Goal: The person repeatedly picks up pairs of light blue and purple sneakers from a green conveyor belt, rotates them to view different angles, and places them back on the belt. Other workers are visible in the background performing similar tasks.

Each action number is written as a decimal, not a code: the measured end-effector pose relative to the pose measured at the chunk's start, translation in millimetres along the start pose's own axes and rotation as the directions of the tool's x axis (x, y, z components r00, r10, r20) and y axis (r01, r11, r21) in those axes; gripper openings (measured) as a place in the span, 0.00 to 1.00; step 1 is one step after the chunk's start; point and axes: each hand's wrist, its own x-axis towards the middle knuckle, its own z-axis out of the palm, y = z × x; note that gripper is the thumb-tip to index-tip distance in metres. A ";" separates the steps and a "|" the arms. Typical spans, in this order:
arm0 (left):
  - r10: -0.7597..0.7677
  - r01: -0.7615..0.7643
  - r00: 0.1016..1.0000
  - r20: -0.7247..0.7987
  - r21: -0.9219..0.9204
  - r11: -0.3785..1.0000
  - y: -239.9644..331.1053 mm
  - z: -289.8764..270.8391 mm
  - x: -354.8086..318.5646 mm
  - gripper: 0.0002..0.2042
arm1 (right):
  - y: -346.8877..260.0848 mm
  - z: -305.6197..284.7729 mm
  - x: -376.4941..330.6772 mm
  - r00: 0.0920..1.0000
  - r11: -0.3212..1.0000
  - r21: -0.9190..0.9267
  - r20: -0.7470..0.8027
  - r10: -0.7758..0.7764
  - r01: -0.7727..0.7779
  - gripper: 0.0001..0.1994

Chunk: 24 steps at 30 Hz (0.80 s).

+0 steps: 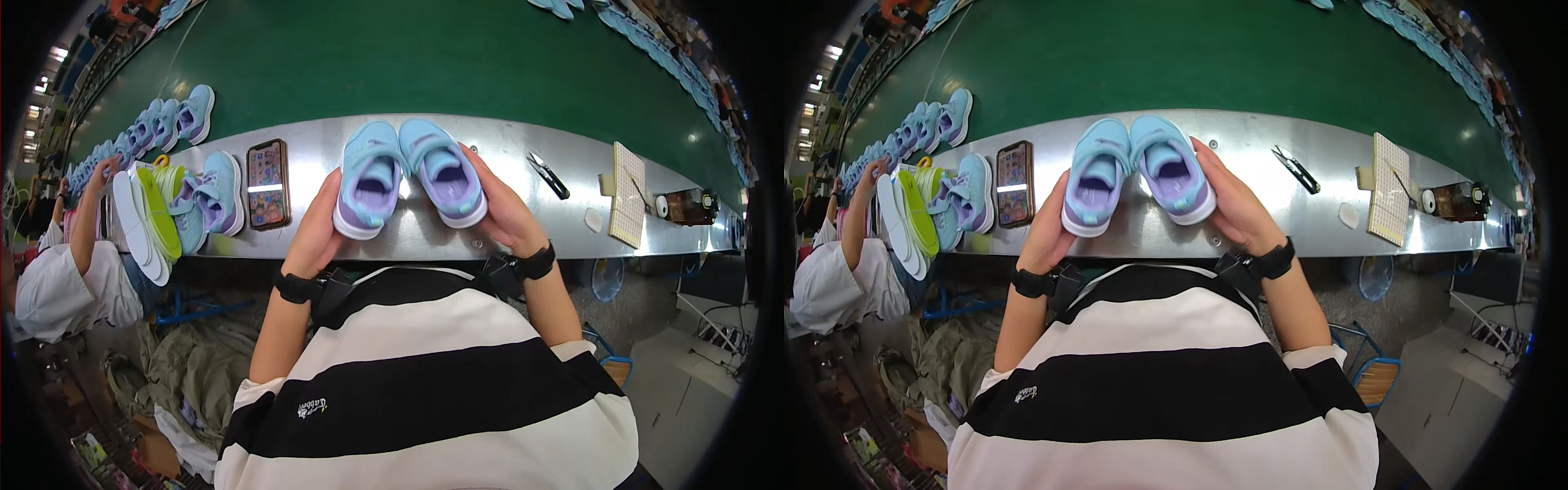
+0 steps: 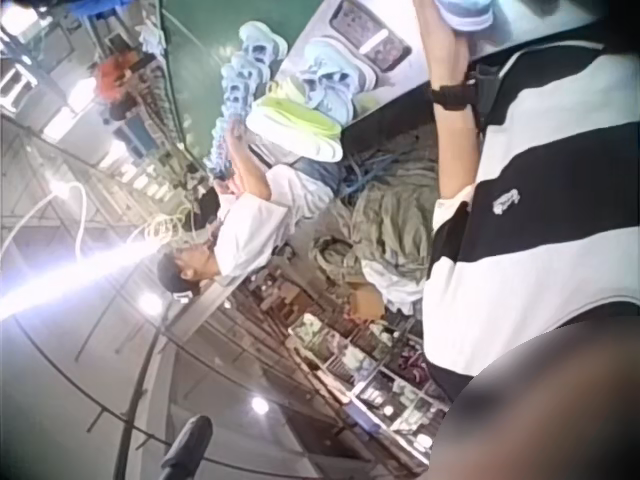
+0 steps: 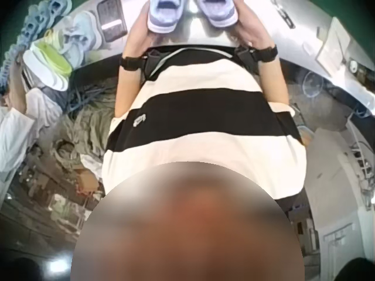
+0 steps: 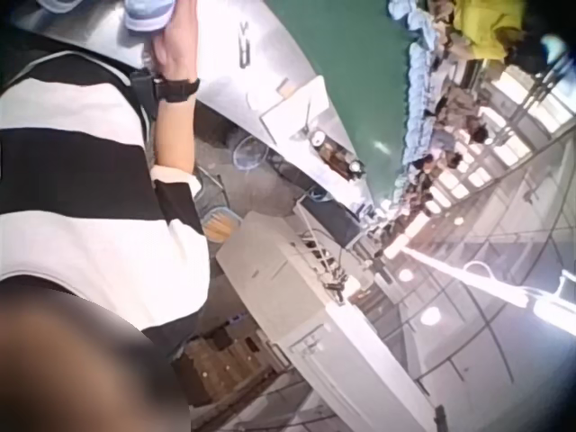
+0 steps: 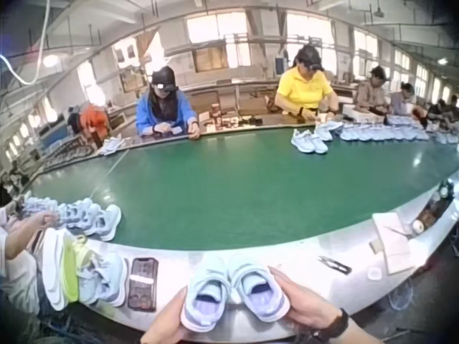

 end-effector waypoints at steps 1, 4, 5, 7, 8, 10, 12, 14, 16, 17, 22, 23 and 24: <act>-0.041 0.041 0.999 -0.001 -0.070 0.997 -0.4 4.1 -0.8 0.23 | 5.2 8.6 0.6 1.000 0.991 0.134 0.008 0.012 -0.013 0.25; -0.095 0.109 0.993 0.065 -0.268 0.957 0.6 15.9 2.0 0.22 | 11.2 30.6 5.3 0.999 0.958 0.285 0.033 0.002 -0.012 0.25; -0.069 0.084 0.995 0.067 -0.256 0.963 2.1 18.6 3.5 0.22 | 10.7 36.2 8.2 1.000 0.963 0.268 -0.006 0.003 -0.002 0.24; -0.065 0.070 0.997 0.028 -0.269 0.960 3.2 22.6 6.3 0.21 | 9.6 42.8 11.4 0.998 0.967 0.252 -0.053 -0.016 0.029 0.24; -0.050 0.049 0.999 0.005 -0.238 0.970 3.2 22.6 6.7 0.21 | 9.5 43.3 11.9 0.998 0.966 0.250 -0.037 -0.053 0.060 0.23; -0.043 0.039 0.999 -0.012 -0.219 0.975 0.3 19.9 9.2 0.21 | 11.7 39.7 12.6 0.997 0.970 0.230 -0.051 -0.064 0.074 0.25; 0.037 -0.025 0.998 0.042 -0.238 0.971 -6.2 12.8 11.1 0.22 | 14.9 30.3 12.6 0.983 0.994 -0.021 -0.144 -0.113 0.111 0.25; 0.230 -0.132 0.946 -0.229 0.377 0.917 -15.3 3.5 18.5 0.24 | 15.6 17.4 12.2 0.930 0.868 -0.491 -0.278 -0.238 0.076 0.25; 0.410 -0.120 0.878 -0.245 0.718 0.686 -24.4 -8.0 23.6 0.26 | 8.9 5.4 13.5 0.850 0.573 -0.807 -0.195 -0.490 0.145 0.24; 0.455 -0.241 0.881 -0.132 0.701 0.671 -28.1 -13.1 27.3 0.24 | 2.7 1.3 15.7 0.808 0.407 -0.908 -0.169 -0.564 0.094 0.24; 0.507 -0.336 0.861 0.044 0.798 0.501 -43.5 -26.5 18.8 0.17 | -36.7 5.5 14.4 0.611 -0.217 -0.655 0.754 -0.241 0.723 0.24; 0.561 -0.379 0.821 0.103 0.834 0.402 -44.3 -26.7 17.3 0.16 | -37.6 12.9 15.7 0.590 -0.294 -0.585 0.803 -0.083 0.756 0.24; 0.581 -0.394 0.804 0.126 0.844 0.362 -45.2 -25.4 16.3 0.16 | -34.7 22.9 22.9 0.523 -0.349 -0.485 0.852 0.017 0.802 0.18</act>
